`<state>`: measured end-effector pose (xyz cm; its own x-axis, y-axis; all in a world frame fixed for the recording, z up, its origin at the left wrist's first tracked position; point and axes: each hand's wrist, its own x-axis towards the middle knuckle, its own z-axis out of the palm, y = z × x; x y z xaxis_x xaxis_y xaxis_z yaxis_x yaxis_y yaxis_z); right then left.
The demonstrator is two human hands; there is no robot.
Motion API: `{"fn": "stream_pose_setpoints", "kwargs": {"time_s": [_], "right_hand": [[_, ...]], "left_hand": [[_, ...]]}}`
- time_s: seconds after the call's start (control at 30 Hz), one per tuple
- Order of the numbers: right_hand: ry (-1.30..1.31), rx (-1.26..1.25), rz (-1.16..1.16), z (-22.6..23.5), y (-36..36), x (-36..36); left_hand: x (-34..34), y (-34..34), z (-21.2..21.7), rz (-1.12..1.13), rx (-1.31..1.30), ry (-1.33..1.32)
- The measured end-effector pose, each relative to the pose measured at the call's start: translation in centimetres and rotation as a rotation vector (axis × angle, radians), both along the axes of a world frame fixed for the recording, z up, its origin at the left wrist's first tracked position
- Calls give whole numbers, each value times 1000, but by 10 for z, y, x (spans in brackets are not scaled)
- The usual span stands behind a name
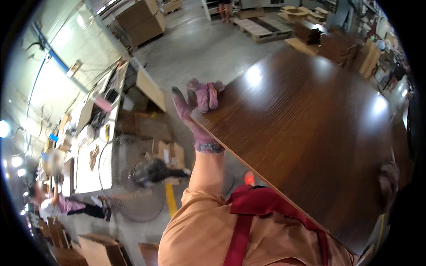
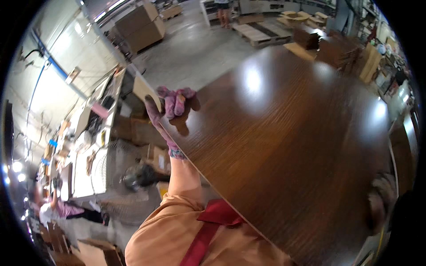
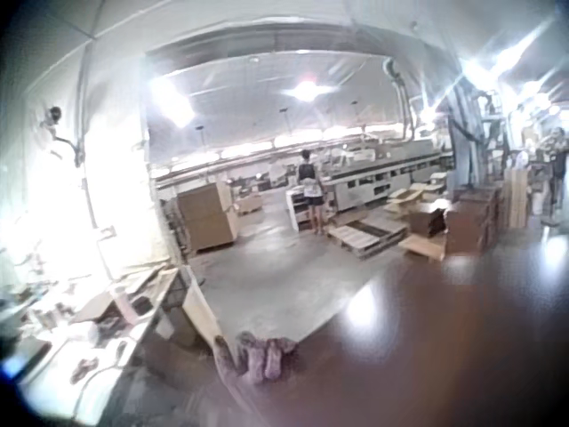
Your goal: The person handles wooden panels in a workshop, using a heat gun on edges and wiping surfaces with a cloth. They move panels between workstations, apply heat to edges, and wipe the surfaces before stacking them.
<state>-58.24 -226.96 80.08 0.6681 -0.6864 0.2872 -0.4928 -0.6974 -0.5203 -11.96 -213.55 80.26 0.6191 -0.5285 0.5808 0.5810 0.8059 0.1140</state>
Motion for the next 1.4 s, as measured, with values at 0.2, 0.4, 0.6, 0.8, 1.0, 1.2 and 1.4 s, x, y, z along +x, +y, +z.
{"fn": "stream_pose_setpoints", "kwargs": {"time_s": [0.2,0.4,0.6,0.8,1.0,1.2,1.4], "right_hand": [[-520,187,6,-19,-60,97],[-721,655,-308,-86,-145,143],[-703,848,-86,-81,-292,243],[-226,852,477,-25,-451,378],[90,1016,673,-16,-532,530],[152,1060,847,-37,-586,688],[-47,1266,887,-34,-628,831]], "left_hand": [[37,-141,-27,27,569,179],[91,-271,-118,75,838,160],[169,-344,-148,303,890,143],[244,-356,-147,664,860,459],[272,-348,-165,761,938,661],[397,-358,-228,827,995,722],[536,-406,-218,761,972,782]]}}
